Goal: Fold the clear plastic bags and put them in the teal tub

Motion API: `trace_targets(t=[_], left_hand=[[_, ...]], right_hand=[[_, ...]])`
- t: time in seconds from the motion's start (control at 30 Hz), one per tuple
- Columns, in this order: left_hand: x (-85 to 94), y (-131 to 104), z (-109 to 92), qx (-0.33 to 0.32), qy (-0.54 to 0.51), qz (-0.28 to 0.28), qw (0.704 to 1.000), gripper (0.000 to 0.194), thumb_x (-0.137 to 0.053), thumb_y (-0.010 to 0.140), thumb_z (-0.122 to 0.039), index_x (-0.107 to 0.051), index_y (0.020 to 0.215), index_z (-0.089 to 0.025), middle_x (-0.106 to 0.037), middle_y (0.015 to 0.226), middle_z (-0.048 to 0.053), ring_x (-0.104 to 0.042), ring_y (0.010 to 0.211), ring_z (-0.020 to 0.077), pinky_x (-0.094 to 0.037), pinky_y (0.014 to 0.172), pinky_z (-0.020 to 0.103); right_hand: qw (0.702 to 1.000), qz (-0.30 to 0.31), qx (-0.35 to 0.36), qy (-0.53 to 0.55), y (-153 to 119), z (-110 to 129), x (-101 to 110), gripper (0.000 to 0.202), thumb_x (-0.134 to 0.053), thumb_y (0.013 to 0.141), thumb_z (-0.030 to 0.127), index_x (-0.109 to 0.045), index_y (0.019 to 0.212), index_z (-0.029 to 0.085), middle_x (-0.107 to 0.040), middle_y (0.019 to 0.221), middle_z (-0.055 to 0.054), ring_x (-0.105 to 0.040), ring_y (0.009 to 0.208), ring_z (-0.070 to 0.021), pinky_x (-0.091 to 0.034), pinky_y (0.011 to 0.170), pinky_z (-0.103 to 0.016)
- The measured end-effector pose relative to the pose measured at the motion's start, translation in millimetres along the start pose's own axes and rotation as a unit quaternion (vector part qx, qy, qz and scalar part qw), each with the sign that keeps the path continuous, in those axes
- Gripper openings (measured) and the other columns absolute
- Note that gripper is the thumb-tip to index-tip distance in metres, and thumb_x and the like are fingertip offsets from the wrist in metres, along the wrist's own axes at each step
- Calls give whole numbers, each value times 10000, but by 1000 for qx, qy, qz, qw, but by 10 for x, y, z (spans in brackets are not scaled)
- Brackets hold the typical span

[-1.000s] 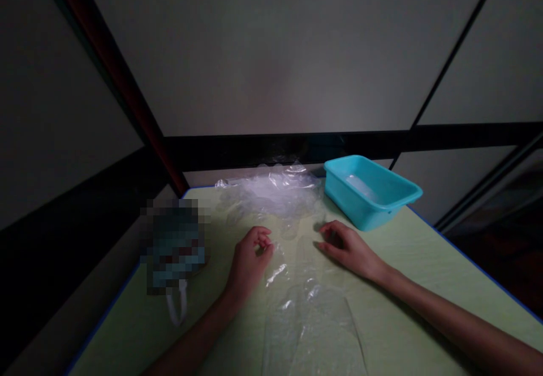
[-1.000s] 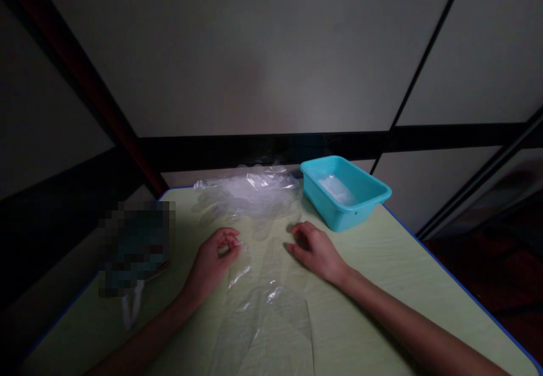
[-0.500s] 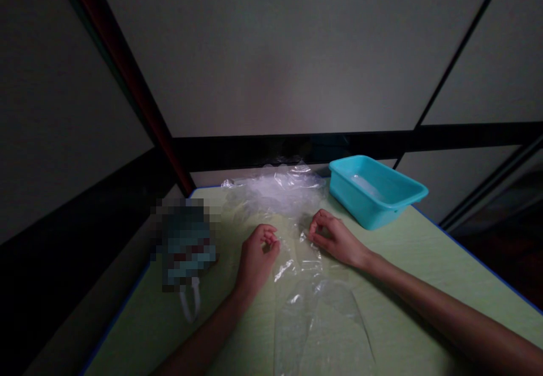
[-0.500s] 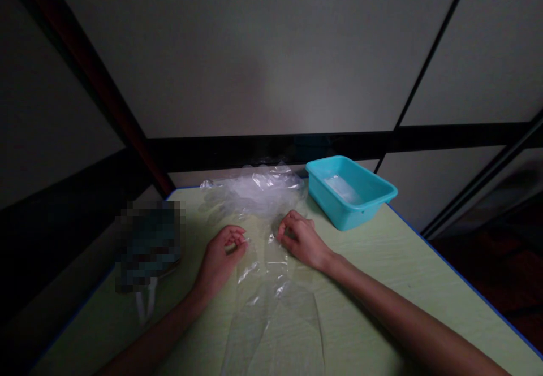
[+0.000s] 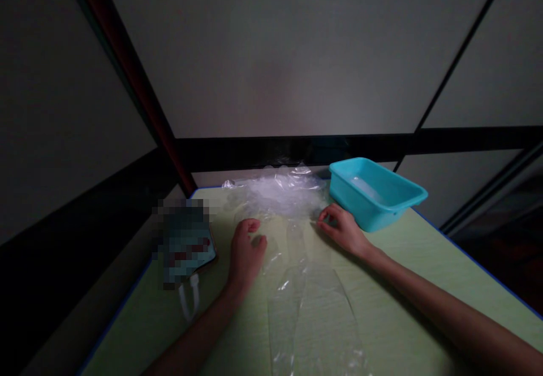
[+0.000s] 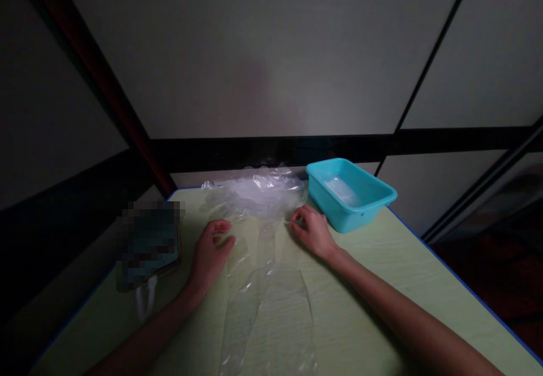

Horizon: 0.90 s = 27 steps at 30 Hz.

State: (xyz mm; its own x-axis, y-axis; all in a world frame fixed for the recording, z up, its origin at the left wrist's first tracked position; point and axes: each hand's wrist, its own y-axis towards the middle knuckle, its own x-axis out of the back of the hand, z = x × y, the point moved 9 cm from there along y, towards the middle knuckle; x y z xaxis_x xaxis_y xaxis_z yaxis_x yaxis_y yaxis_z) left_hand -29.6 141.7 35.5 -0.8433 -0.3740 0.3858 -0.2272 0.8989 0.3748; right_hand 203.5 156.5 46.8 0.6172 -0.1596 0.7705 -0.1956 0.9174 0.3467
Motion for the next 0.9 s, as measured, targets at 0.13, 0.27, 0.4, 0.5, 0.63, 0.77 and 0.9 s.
trace_targets(t=[0.13,0.27,0.4,0.5,0.63,0.77,0.9], left_hand=[[-29,-1,-27,-2,12,19,1000,227,-519,570,-83,-486,759,-204,-554,737,-18,-564,727,164,-458,722,308],[-26,17,-44,-8,27,43,999,247,-504,572,-74,-487,780,-207,-551,710,-31,-571,682,154,-461,680,288],[-8,27,-67,-20,40,60,997,259,-498,582,-81,-483,809,-205,-545,671,-42,-579,641,149,-461,637,268],[-14,35,-72,-27,51,63,996,265,-496,594,-79,-479,826,-205,-546,657,-47,-581,614,144,-467,610,255],[-25,75,-49,-38,67,52,996,274,-472,616,-72,-467,861,-196,-543,672,-38,-579,570,141,-475,558,248],[15,67,-145,-75,86,24,993,218,-452,661,-106,-479,862,-183,-558,799,28,-591,740,199,-482,708,349],[-74,-163,-511,-161,79,92,979,213,-447,738,-160,-534,933,-164,-580,1002,82,-539,998,219,-402,908,360]], right_hand=[[999,-1,-33,-37,-123,-156,4,115,-576,744,277,-575,756,162,-546,775,-45,-512,727,-192,-305,571,-263],[998,21,-30,-43,-129,-111,-76,101,-540,765,236,-586,699,176,-552,762,-33,-519,759,-195,-282,579,-263],[999,30,-6,-27,-131,-37,-85,113,-510,786,201,-572,695,174,-551,767,-35,-518,770,-189,-308,610,-272],[999,26,20,-6,-130,26,-65,119,-484,804,187,-547,704,173,-542,775,-38,-518,753,-177,-343,625,-272],[999,-6,51,15,-101,122,-11,109,-434,827,169,-509,748,177,-519,811,-52,-506,767,-186,-374,654,-292],[995,-62,70,30,-90,186,97,80,-400,839,166,-479,827,174,-488,870,-79,-479,860,-216,-389,746,-341],[991,-58,112,48,-143,297,192,142,-356,846,130,-468,925,168,-495,948,-96,-488,910,-201,-411,793,-332]])
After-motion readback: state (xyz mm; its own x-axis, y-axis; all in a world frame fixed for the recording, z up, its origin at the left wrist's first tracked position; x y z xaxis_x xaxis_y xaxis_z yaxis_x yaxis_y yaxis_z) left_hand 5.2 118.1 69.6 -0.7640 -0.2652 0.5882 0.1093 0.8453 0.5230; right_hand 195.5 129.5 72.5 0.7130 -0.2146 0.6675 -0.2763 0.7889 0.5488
